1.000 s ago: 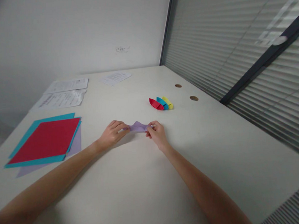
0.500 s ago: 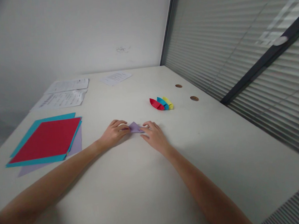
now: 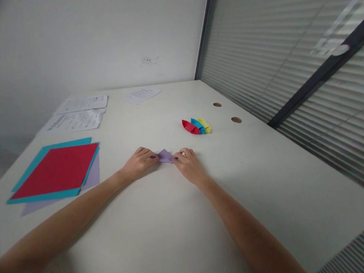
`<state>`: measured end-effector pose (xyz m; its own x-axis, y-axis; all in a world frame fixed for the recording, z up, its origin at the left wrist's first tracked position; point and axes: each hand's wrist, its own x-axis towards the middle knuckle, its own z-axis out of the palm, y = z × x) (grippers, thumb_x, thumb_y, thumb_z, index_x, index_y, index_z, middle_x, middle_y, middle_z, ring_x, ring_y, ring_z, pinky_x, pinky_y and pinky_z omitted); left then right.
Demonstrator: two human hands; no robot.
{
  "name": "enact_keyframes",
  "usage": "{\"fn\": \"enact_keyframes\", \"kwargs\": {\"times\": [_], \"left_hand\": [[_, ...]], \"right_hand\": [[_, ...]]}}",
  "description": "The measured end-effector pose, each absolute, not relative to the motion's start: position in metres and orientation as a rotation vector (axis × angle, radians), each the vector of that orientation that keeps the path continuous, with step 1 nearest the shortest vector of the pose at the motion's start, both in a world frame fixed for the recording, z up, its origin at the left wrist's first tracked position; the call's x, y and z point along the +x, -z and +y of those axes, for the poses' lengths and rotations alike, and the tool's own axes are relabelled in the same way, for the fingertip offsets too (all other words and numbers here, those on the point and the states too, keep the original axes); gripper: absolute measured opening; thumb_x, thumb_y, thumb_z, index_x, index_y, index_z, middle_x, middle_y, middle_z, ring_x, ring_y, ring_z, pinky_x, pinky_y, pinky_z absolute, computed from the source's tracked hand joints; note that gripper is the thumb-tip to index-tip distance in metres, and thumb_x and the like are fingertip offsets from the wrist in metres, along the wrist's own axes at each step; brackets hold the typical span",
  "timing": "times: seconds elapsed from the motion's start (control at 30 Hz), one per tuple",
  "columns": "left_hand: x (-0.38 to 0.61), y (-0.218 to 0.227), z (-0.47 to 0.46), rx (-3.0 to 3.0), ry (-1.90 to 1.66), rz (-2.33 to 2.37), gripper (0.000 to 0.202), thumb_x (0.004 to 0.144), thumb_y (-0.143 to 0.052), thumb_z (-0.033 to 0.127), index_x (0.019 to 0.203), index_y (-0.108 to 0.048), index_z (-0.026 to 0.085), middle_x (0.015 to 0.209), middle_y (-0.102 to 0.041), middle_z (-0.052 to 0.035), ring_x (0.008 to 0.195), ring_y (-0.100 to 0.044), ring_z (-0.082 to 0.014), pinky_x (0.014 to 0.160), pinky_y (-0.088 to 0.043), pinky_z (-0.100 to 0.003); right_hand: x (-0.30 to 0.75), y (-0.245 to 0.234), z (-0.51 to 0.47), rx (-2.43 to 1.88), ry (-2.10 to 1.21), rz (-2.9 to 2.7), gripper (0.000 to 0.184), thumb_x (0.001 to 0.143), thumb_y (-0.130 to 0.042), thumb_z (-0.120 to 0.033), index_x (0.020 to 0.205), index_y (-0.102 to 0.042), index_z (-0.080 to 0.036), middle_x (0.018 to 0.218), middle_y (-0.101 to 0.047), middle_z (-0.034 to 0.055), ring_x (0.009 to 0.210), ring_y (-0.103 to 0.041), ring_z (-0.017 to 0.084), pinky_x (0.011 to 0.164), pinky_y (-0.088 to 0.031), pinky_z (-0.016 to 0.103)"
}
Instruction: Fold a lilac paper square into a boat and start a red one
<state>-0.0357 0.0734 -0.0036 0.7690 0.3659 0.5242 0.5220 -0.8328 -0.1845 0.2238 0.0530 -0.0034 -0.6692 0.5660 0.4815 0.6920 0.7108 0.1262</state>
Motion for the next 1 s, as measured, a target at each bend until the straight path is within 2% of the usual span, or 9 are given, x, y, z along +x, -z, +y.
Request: {"fn": "enact_keyframes", "kwargs": {"times": [0.27, 0.47, 0.6, 0.7, 1.0], "left_hand": [[-0.034, -0.001, 0.073, -2.61, 0.511, -0.615, 0.023, 0.098, -0.04, 0.015, 0.095, -0.063, 0.015, 0.086, -0.068, -0.0071, 0.085, -0.06, -0.0175, 0.082, -0.041, -0.034], [-0.037, -0.002, 0.076, -2.6, 0.442, -0.656, 0.02, 0.098, -0.043, 0.015, 0.097, -0.063, 0.015, 0.088, -0.069, -0.007, 0.08, -0.06, -0.0168, 0.082, -0.04, -0.035], [-0.041, -0.001, 0.08, -2.609, 0.49, -0.706, 0.018, 0.096, -0.048, 0.017, 0.102, -0.065, 0.014, 0.098, -0.069, -0.009, 0.089, -0.059, -0.0193, 0.079, -0.04, -0.034], [-0.043, 0.001, 0.083, -2.608, 0.538, -0.699, 0.017, 0.096, -0.051, 0.02, 0.103, -0.066, 0.016, 0.099, -0.07, -0.0081, 0.096, -0.058, -0.0208, 0.082, -0.04, -0.035], [-0.041, -0.001, 0.082, -2.58, 0.526, -0.691, 0.016, 0.094, -0.054, 0.021, 0.088, -0.068, 0.017, 0.091, -0.066, -0.0065, 0.09, -0.055, -0.0206, 0.083, -0.038, -0.037]], "right_hand": [[0.223, 0.004, 0.055, -0.95, 0.44, -2.577, 0.024, 0.092, -0.057, -0.015, 0.112, -0.069, -0.02, 0.097, -0.07, 0.0068, 0.096, -0.044, 0.024, 0.08, -0.034, 0.038], [0.222, 0.002, 0.056, -1.002, 0.446, -2.531, 0.019, 0.092, -0.057, -0.016, 0.102, -0.072, -0.02, 0.093, -0.07, 0.007, 0.094, -0.046, 0.024, 0.08, -0.033, 0.038], [0.225, 0.005, 0.056, -0.991, 0.427, -2.508, 0.016, 0.092, -0.058, -0.017, 0.097, -0.073, -0.021, 0.093, -0.07, 0.0059, 0.093, -0.046, 0.022, 0.08, -0.033, 0.037], [0.226, 0.007, 0.056, -1.008, 0.4, -2.485, 0.015, 0.092, -0.059, -0.018, 0.095, -0.073, -0.022, 0.094, -0.068, 0.0056, 0.093, -0.045, 0.022, 0.08, -0.033, 0.036], [0.226, 0.009, 0.058, -1.073, 0.413, -2.442, 0.012, 0.089, -0.063, -0.019, 0.085, -0.073, -0.024, 0.094, -0.063, 0.0057, 0.092, -0.044, 0.021, 0.079, -0.031, 0.036]]}}
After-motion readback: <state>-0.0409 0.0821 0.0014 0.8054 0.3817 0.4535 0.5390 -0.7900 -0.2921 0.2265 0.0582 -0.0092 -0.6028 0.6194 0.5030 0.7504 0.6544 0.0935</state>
